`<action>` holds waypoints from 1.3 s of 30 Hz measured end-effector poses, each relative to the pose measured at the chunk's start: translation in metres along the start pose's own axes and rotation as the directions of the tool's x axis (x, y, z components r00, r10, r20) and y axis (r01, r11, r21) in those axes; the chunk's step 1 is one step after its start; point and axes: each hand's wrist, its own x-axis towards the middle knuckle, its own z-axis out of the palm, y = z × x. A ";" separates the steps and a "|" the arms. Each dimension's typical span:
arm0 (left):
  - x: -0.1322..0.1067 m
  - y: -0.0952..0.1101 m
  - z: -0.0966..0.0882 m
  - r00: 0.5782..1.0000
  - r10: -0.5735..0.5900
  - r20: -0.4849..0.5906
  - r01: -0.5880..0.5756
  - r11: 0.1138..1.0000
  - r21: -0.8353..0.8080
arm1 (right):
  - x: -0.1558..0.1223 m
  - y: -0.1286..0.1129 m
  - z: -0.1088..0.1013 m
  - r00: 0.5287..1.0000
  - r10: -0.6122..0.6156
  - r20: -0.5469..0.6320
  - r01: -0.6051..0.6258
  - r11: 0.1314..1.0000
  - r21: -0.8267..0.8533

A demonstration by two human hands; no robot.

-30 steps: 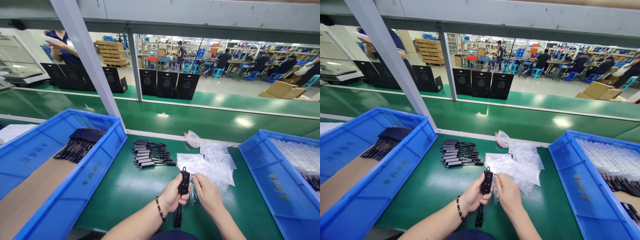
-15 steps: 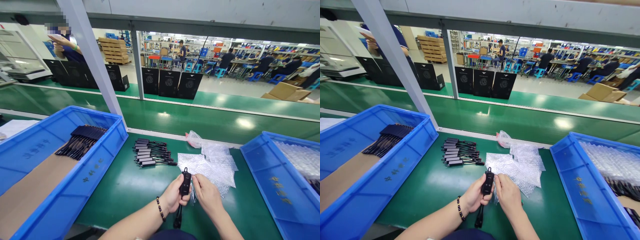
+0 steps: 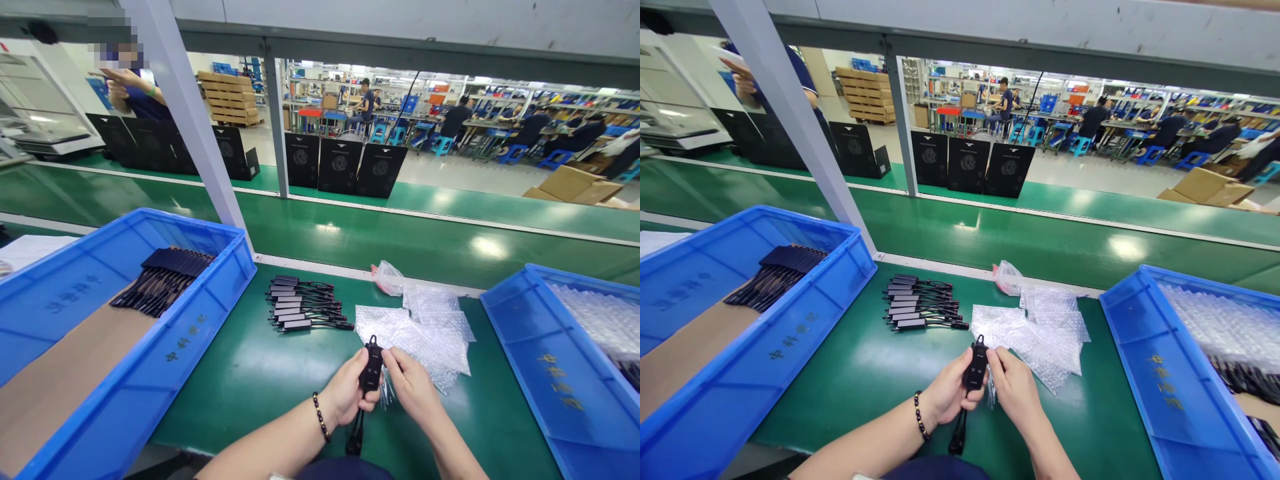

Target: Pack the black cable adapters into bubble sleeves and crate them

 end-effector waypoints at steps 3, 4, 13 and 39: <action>0.001 0.001 0.001 1.000 0.014 -0.020 -0.014 1.000 0.004 | -0.004 -0.002 -0.006 0.997 -0.073 0.003 0.073 0.996 0.048; 0.001 0.002 0.000 0.999 0.023 -0.038 -0.023 1.000 0.006 | -0.005 -0.001 -0.009 0.995 -0.099 0.013 0.098 0.993 0.063; 0.000 0.014 -0.003 0.974 0.107 -0.202 -0.102 0.994 0.032 | -0.005 0.028 0.010 0.992 0.070 0.107 0.013 0.777 -0.630; 0.001 -0.007 -0.014 0.872 -0.096 0.481 0.061 0.994 0.086 | -0.008 0.055 -0.059 0.677 0.598 -0.429 -0.189 0.705 0.683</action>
